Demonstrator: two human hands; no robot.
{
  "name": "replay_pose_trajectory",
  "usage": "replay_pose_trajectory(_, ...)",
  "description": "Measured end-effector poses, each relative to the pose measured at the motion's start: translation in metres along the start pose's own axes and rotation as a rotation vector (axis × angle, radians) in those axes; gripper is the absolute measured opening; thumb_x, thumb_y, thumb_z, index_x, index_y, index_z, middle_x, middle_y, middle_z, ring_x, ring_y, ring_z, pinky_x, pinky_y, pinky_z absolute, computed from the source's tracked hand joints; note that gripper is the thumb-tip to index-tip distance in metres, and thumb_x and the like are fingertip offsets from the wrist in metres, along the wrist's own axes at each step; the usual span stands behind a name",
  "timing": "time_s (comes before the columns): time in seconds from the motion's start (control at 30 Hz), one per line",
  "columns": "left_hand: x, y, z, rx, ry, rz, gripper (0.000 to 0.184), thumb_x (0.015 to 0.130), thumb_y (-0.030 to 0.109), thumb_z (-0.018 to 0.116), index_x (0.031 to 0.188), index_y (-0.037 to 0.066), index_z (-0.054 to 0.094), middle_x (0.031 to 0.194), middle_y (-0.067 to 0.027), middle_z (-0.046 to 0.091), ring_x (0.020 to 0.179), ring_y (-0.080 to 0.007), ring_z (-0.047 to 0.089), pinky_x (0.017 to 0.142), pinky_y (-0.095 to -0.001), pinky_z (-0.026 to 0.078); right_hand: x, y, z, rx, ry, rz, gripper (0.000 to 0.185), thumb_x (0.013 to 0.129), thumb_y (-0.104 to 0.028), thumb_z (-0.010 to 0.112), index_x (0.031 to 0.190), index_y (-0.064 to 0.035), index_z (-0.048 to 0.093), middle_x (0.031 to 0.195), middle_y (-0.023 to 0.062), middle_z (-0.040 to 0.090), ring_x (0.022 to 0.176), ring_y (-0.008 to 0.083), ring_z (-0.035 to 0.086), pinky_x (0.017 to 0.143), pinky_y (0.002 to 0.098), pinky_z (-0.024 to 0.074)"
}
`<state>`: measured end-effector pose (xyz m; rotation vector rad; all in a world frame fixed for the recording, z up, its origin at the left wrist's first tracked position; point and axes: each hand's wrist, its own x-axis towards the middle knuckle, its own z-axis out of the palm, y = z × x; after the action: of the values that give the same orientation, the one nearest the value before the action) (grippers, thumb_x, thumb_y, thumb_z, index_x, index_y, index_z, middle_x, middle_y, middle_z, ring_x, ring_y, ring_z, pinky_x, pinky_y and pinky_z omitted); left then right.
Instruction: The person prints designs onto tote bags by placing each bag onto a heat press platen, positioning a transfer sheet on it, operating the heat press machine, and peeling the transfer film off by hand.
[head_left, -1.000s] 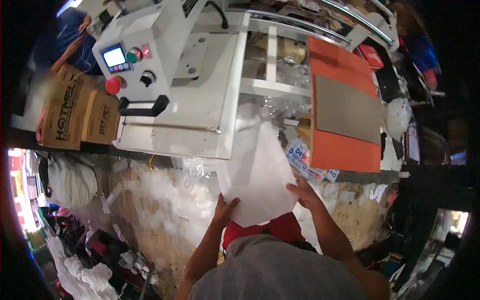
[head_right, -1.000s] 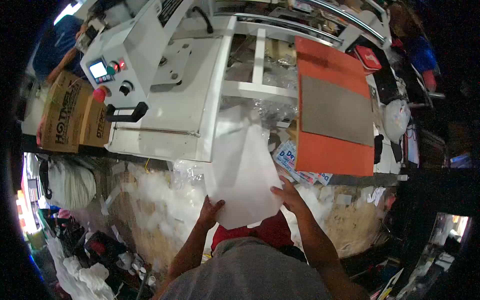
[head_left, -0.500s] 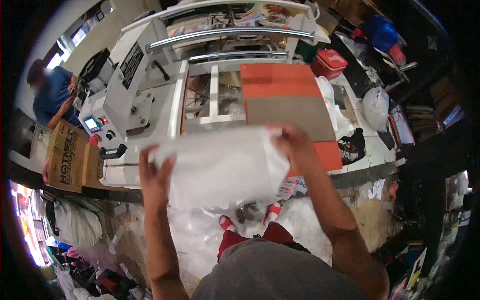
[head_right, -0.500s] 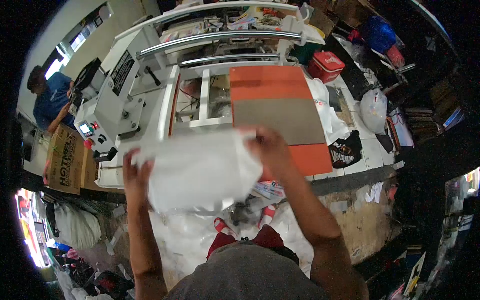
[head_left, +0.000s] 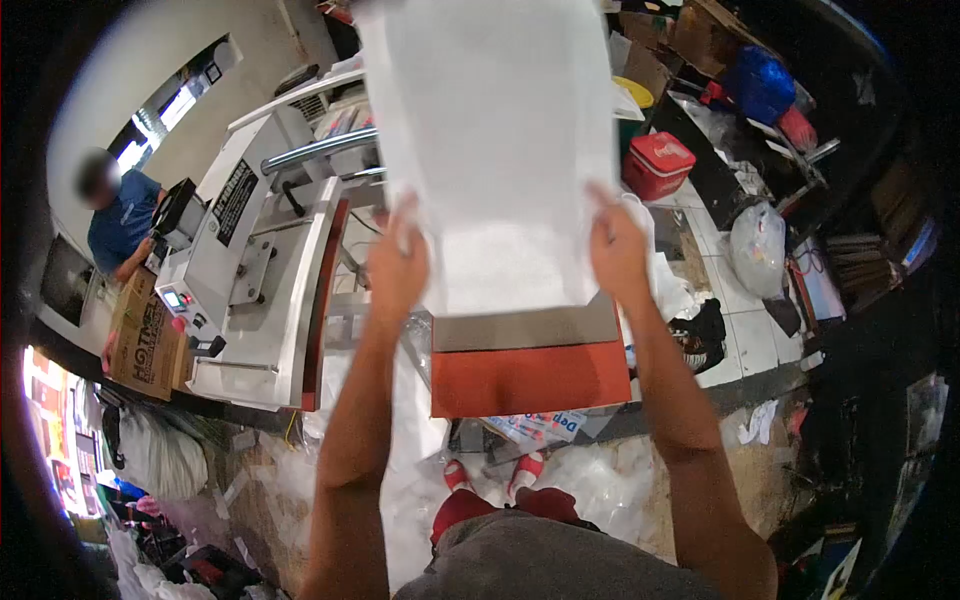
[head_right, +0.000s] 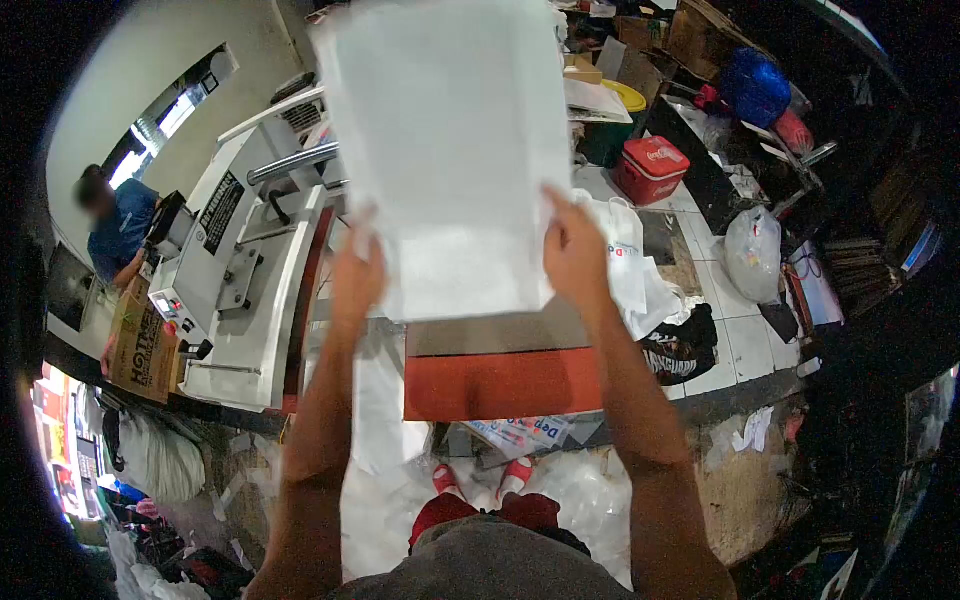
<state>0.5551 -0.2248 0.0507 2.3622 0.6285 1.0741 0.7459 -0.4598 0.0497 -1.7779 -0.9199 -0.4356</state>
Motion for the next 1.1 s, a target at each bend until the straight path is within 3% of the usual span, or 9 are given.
replay_pose_trajectory(0.07, -0.057, -0.082, 0.086, 0.053, -0.256, -0.080, 0.043, 0.089, 0.018, 0.056, 0.132, 0.015, 0.059, 0.108, -0.0244, 0.068, 0.099, -0.0414, 0.065, 0.089, -0.0472, 0.052, -0.062, 0.096, 0.033, -0.177, -0.361, 0.338, 0.044, 0.079, -0.010, 0.055, 0.121, -0.0088, 0.068, 0.090, 0.0225, 0.068, 0.080, 0.0325, 0.066, 0.074, 0.0408, 0.0522)
replay_pose_trajectory(0.1, -0.080, -0.067, 0.089, 0.069, -0.480, -0.406, 0.044, 0.087, 0.021, 0.056, 0.131, 0.014, 0.061, 0.108, -0.0215, 0.068, 0.098, -0.0417, 0.065, 0.087, -0.0494, 0.052, -0.092, 0.106, 0.034, -0.107, -0.403, 0.455, 0.041, 0.078, -0.011, 0.057, 0.117, -0.0063, 0.069, 0.088, 0.0230, 0.069, 0.080, 0.0364, 0.066, 0.074, 0.0448, 0.0526)
replay_pose_trajectory(0.17, -0.127, -0.083, 0.109, 0.212, -0.558, -0.364, 0.044, 0.087, 0.021, 0.056, 0.130, 0.014, 0.061, 0.107, -0.0182, 0.069, 0.099, -0.0384, 0.065, 0.089, -0.0512, 0.049, -0.154, 0.152, 0.044, -0.210, -0.355, 0.333, 0.034, 0.081, -0.007, 0.056, 0.111, -0.0039, 0.070, 0.097, 0.0246, 0.069, 0.092, 0.0398, 0.066, 0.083, 0.0469, 0.0512)
replay_pose_trajectory(0.27, -0.155, -0.083, 0.114, 0.245, -0.436, -0.201, 0.042, 0.086, 0.021, 0.057, 0.127, 0.016, 0.063, 0.103, -0.0154, 0.069, 0.100, -0.0337, 0.064, 0.091, -0.0510, 0.044, -0.179, 0.141, 0.029, -0.320, -0.347, 0.244, 0.034, 0.082, -0.011, 0.059, 0.113, -0.0040, 0.069, 0.096, 0.0209, 0.069, 0.090, 0.0394, 0.063, 0.083, 0.0472, 0.0499)
replay_pose_trajectory(0.4, -0.170, -0.075, 0.114, 0.278, -0.339, -0.186, 0.039, 0.085, 0.020, 0.058, 0.124, 0.016, 0.064, 0.098, -0.0117, 0.068, 0.101, -0.0307, 0.061, 0.095, -0.0503, 0.039, -0.186, 0.125, 0.014, -0.326, -0.336, 0.326, 0.030, 0.082, -0.009, 0.060, 0.112, -0.0059, 0.068, 0.097, 0.0174, 0.067, 0.093, 0.0377, 0.060, 0.084, 0.0481, 0.0475)
replay_pose_trajectory(0.47, -0.177, -0.075, 0.115, 0.257, -0.221, -0.097, 0.038, 0.084, 0.018, 0.058, 0.122, 0.014, 0.064, 0.095, -0.0097, 0.067, 0.098, -0.0302, 0.061, 0.096, -0.0501, 0.038, -0.190, 0.124, 0.013, -0.409, -0.262, 0.222, 0.029, 0.081, -0.008, 0.063, 0.109, -0.0085, 0.068, 0.093, 0.0138, 0.064, 0.090, 0.0354, 0.058, 0.081, 0.0493, 0.0451)
replay_pose_trajectory(0.67, -0.187, -0.076, 0.109, 0.190, -0.264, -0.249, 0.039, 0.083, 0.015, 0.058, 0.122, 0.012, 0.063, 0.089, -0.0069, 0.064, 0.092, -0.0285, 0.059, 0.097, -0.0487, 0.036, -0.201, 0.132, 0.013, -0.373, -0.250, 0.134, 0.028, 0.078, -0.008, 0.067, 0.106, -0.0118, 0.067, 0.091, 0.0105, 0.063, 0.089, 0.0334, 0.056, 0.080, 0.0486, 0.0422)
replay_pose_trajectory(1.1, -0.197, -0.083, 0.104, 0.168, -0.272, -0.219, 0.039, 0.083, 0.013, 0.059, 0.122, 0.011, 0.062, 0.087, -0.0053, 0.064, 0.091, -0.0274, 0.059, 0.095, -0.0478, 0.037, -0.205, 0.126, 0.006, -0.376, -0.318, 0.146, 0.031, 0.081, -0.009, 0.065, 0.112, -0.0093, 0.065, 0.094, 0.0117, 0.063, 0.094, 0.0343, 0.056, 0.087, 0.0492, 0.0416)
